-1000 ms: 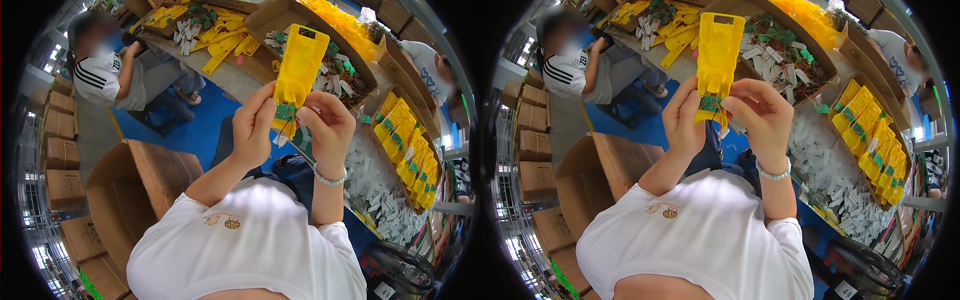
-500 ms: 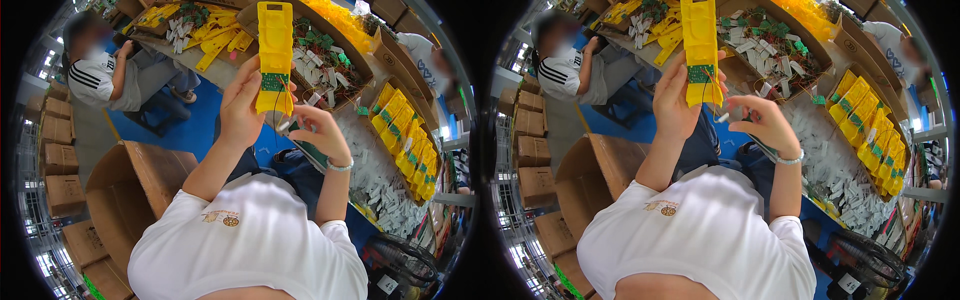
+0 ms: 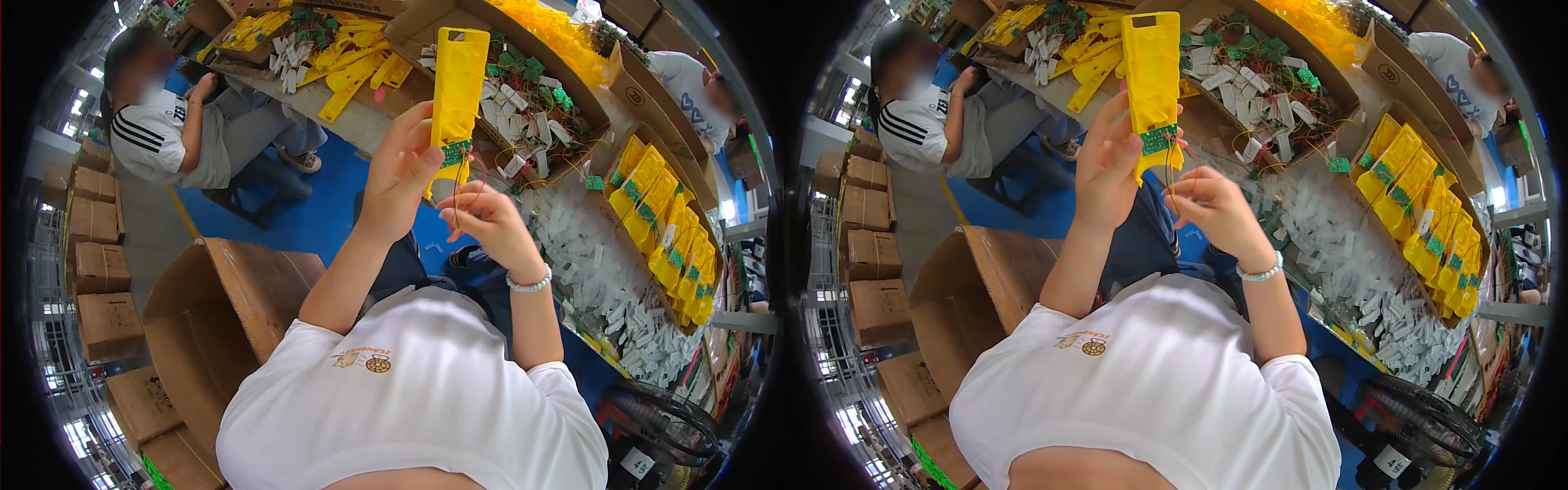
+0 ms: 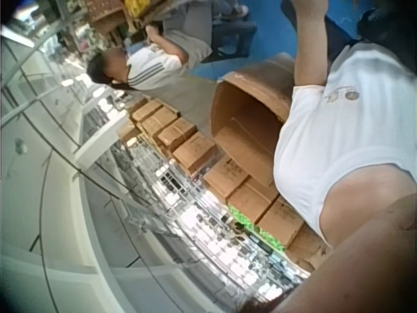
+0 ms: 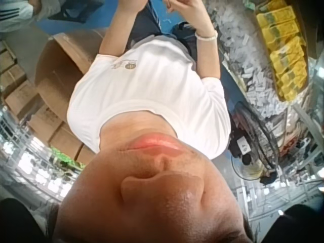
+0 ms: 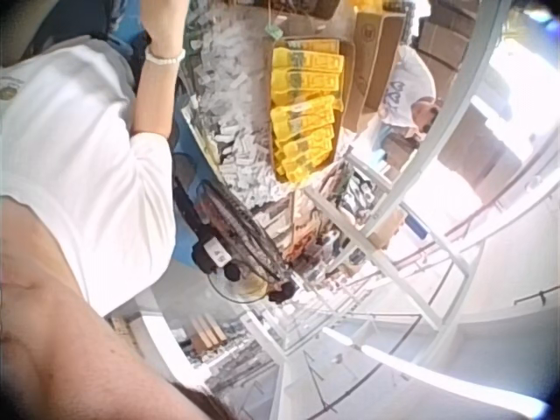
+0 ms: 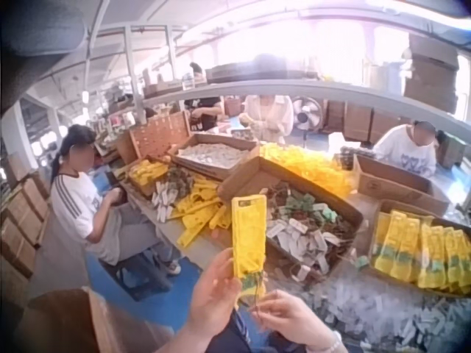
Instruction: Assembling electronic circuit boards into plastic housings.
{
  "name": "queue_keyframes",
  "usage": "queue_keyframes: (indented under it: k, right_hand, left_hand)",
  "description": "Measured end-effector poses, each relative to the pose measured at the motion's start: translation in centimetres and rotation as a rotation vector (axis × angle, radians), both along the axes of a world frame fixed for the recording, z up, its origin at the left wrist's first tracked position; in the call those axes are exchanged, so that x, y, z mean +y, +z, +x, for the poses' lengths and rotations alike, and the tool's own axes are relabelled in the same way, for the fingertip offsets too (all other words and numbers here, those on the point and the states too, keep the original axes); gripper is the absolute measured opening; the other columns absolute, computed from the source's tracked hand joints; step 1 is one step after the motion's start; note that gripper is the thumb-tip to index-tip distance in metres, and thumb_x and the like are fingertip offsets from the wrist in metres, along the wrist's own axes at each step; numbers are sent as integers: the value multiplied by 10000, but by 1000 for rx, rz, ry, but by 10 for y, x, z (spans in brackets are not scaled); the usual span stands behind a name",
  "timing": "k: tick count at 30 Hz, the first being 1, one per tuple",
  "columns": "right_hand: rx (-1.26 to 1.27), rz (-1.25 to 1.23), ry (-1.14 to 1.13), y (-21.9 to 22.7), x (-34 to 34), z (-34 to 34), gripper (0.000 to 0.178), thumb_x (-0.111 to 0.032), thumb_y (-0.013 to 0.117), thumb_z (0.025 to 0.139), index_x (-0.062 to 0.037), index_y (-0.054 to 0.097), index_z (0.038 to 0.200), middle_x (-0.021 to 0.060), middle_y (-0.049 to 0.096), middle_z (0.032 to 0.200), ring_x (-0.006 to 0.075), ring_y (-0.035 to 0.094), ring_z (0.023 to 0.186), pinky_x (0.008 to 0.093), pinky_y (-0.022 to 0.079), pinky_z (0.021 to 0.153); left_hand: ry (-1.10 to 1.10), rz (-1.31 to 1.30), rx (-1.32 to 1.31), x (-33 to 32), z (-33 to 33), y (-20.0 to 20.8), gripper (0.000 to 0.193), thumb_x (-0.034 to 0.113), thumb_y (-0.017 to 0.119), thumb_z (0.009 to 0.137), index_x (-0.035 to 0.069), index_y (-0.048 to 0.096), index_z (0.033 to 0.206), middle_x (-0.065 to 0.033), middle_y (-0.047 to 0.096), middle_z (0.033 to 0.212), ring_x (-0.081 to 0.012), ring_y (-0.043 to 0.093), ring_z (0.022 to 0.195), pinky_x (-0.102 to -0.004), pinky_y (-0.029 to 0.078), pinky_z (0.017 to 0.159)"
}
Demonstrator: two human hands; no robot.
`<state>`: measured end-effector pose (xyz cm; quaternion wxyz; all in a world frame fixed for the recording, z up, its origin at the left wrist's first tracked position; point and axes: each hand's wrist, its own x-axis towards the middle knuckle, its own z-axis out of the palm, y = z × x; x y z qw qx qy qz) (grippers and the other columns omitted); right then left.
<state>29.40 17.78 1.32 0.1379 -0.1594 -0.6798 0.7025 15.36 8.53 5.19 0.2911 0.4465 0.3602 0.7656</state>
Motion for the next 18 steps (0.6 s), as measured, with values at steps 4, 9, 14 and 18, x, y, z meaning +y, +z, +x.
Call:
queue_keyframes:
  k: [4, 9, 14, 18]
  right_hand:
    - [122, 477, -409, 20, 10, 5, 127, -10, 660, 830, 27, 670, 952, 97, 596, 969, 156, 639, 764, 253, 513, 632]
    - [264, 891, -845, 59, 17, 7, 179, 34, 681, 793, 0, 671, 968, 129, 632, 970, 211, 625, 767, 285, 511, 691]
    - [596, 1190, -803, 90, 16, -5, 187, 89, 671, 769, 8, 673, 937, 108, 651, 864, 216, 630, 763, 280, 514, 650]
    - [608, 1272, -636, 84, 28, -8, 239, 77, 686, 730, -2, 676, 956, 104, 652, 860, 227, 622, 802, 280, 517, 648]
  left_hand:
    - [122, -26, 78, -5, -5, -4, 525, 142, 493, 950, -6, 287, 1409, -208, 538, 1231, -307, 608, 1025, -429, 505, 886]
    - [13, -127, -138, -12, -2, 2, 536, 68, 469, 888, -4, 317, 1397, -181, 562, 1095, -264, 631, 848, -382, 544, 735]
    - [-144, -245, -202, -15, 12, 0, 466, 138, 468, 941, -10, 367, 1372, -162, 587, 1021, -196, 621, 668, -301, 529, 578]
    - [-172, -300, -62, -23, 23, -2, 451, 193, 463, 974, -24, 375, 1360, -159, 595, 1009, -196, 622, 660, -295, 527, 569]
